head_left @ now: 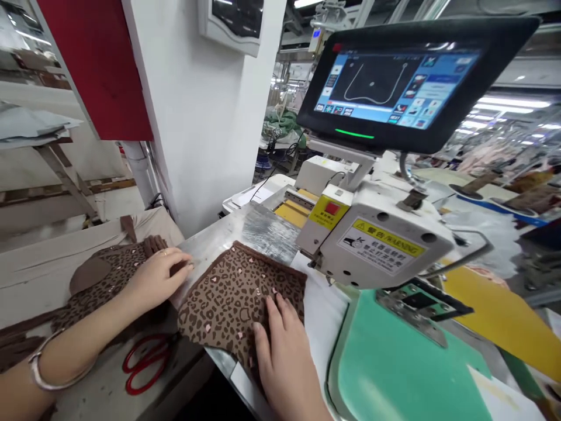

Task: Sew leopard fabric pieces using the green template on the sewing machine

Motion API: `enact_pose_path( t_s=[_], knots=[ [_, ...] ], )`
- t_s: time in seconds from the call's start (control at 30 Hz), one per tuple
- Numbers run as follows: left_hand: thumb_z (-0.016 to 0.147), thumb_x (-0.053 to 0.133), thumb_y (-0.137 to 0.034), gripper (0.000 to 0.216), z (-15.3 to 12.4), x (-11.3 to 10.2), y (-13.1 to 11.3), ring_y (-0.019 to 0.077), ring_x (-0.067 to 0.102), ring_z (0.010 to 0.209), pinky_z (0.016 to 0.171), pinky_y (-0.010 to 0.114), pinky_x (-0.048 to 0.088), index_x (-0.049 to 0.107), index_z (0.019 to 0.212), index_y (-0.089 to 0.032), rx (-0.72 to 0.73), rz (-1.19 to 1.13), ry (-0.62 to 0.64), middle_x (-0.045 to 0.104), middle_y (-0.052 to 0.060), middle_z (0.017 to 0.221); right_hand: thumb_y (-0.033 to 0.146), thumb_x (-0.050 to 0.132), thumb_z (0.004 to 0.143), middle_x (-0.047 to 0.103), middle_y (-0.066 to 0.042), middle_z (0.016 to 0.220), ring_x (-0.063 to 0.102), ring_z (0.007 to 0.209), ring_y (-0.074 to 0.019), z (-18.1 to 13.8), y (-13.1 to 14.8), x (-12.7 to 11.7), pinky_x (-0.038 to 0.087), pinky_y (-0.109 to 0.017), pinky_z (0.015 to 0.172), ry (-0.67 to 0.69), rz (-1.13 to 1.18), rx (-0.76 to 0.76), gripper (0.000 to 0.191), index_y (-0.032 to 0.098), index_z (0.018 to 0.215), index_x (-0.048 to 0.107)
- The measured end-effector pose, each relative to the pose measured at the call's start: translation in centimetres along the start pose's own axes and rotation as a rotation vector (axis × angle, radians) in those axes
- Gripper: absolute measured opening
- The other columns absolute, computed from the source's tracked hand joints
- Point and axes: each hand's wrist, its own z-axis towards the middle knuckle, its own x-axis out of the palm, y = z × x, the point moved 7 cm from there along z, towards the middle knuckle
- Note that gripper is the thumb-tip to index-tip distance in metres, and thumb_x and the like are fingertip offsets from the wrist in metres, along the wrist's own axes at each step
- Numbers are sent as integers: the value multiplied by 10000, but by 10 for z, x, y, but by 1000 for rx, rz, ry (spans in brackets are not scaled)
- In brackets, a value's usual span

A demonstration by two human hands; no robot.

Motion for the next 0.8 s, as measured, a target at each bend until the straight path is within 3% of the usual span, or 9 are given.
enact_pose_path(
  t_s=[0.1, 0.2, 0.37, 0.47, 0.6, 0.7, 0.8],
  knots=[
    [890, 416, -565, 438, -12, 0, -9, 256, 658, 951, 805, 359, 513, 696, 941, -231, -70, -50, 46, 688, 66, 1024, 279, 374, 998, 557, -165, 1437, 528, 1320, -326, 20, 7, -16, 449, -500, 1117, -49, 60, 5, 458, 113, 1347, 620],
    [819, 541, -573, 352, -21, 6, -28, 266, 629, 891, 753, 366, 460, 625, 842, -232, -105, -55, 92, 636, 48, 910, 207, 423, 995, 626, -140, 1318, 574, 1230, -282, 65, 26, -24, 432, -415, 1095, -11, 96, -12, 378, 140, 1290, 649],
    [827, 537, -531, 302, -48, 13, -26, 240, 607, 830, 719, 341, 418, 541, 797, -231, -176, -78, 113, 596, 25, 869, 217, 516, 973, 659, -151, 1205, 587, 1169, -283, 149, 48, -11, 435, -362, 1004, 30, 131, 9, 297, 143, 1213, 673],
    [855, 476, -533, 315, -68, 23, -14, 224, 594, 807, 721, 331, 418, 505, 767, -233, -231, -151, 73, 582, 22, 855, 228, 632, 892, 671, -157, 1151, 584, 1141, -305, 182, 45, 6, 440, -366, 937, 78, 169, 34, 178, 147, 1027, 716],
    [893, 400, -498, 326, -81, 35, -16, 205, 580, 746, 701, 319, 414, 476, 717, -234, -236, -296, 12, 557, 10, 777, 209, 660, 826, 680, -42, 853, 620, 850, -206, 199, 37, 22, 439, -280, 739, 187, 298, 49, 25, 185, 821, 656],
    [885, 431, -579, 382, -83, 40, -15, 168, 517, 632, 616, 279, 404, 448, 720, -235, -303, -545, -58, 489, -25, 672, 207, 585, 864, 665, -3, 838, 602, 793, -155, 199, 34, 21, 429, -240, 695, 232, 419, 32, 79, 184, 928, 624],
    [805, 538, -678, 440, -84, 54, -10, 157, 496, 582, 525, 244, 396, 453, 829, -247, -412, -922, -16, 491, -49, 632, 239, 589, 859, 684, -3, 903, 616, 797, -141, 195, 35, 19, 444, -227, 682, 303, 519, 13, 181, 179, 1025, 627]
  ],
)
